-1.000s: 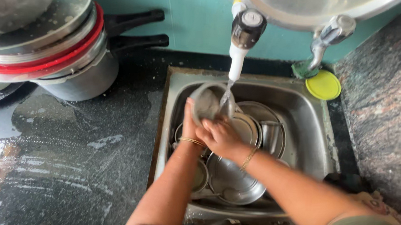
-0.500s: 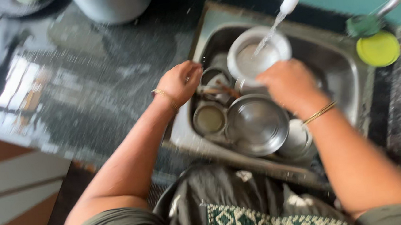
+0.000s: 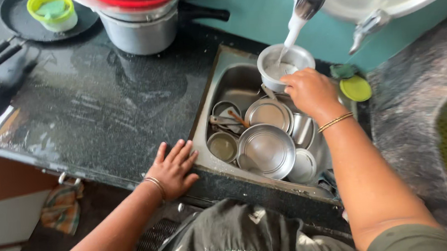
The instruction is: The person washes various kitchen utensils and cookware under running water in a sink. They rinse a strainer, bowls, cups, a rolling pin, plates, and spoons, placing some items into a yellow basket.
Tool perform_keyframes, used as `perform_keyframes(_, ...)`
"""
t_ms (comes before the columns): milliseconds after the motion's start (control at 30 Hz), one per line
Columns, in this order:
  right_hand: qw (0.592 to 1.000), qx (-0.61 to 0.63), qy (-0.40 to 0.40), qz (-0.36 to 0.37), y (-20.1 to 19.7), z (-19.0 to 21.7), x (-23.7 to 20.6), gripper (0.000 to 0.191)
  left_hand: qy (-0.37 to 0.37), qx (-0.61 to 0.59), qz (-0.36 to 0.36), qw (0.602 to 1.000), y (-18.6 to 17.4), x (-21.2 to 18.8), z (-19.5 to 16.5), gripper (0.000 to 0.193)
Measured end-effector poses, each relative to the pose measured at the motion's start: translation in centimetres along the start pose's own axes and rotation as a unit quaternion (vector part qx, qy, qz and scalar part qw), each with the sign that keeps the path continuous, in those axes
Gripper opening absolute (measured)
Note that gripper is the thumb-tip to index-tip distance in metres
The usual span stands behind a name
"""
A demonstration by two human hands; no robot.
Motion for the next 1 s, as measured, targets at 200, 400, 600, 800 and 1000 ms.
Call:
perform_keyframes(200, 0.998, -0.040, -0.052, 0.020, -2.3, 7.1, -0.7, 0.018, 0.000, 0.004, 0.099, 0.995, -2.0, 0.8, -0.4, 0.095)
perform_keyframes(400, 0.979, -0.053, -0.147, 0.133, -4.1, 16.8, -2.0, 0.015, 0.021, 0.000, 0.162, 0.987, -3.2, 2.4, 0.4, 0.096)
perform_keyframes(600, 0.947, -0.076, -0.247, 0.192, -4.1, 25.4, -3.4, 0.007, 0.028, -0.009, 0.214, 0.976, -4.1, 3.1, 0.7, 0.094)
perform_keyframes(800, 0.949, -0.086, -0.232, 0.194, -5.6, 27.0, -5.0, 0.004, 0.043, -0.016, 0.227, 0.973, -3.7, 3.6, -0.3, 0.090)
perform_keyframes(1000, 0.944, -0.138, -0.166, 0.248, -8.1, 24.2, -8.6, 0.007, 0.110, -0.083, 0.283, 0.949, -0.9, 6.8, -8.5, 0.092)
Point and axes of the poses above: each hand's wrist, its own x-axis towards the middle knuckle, its own y-axis out of the palm, z = x × y, the point moved 2 cm from there along x, towards the middle knuckle, and after that the axes turned 9 degrees about -z, right-handed, at the moved point
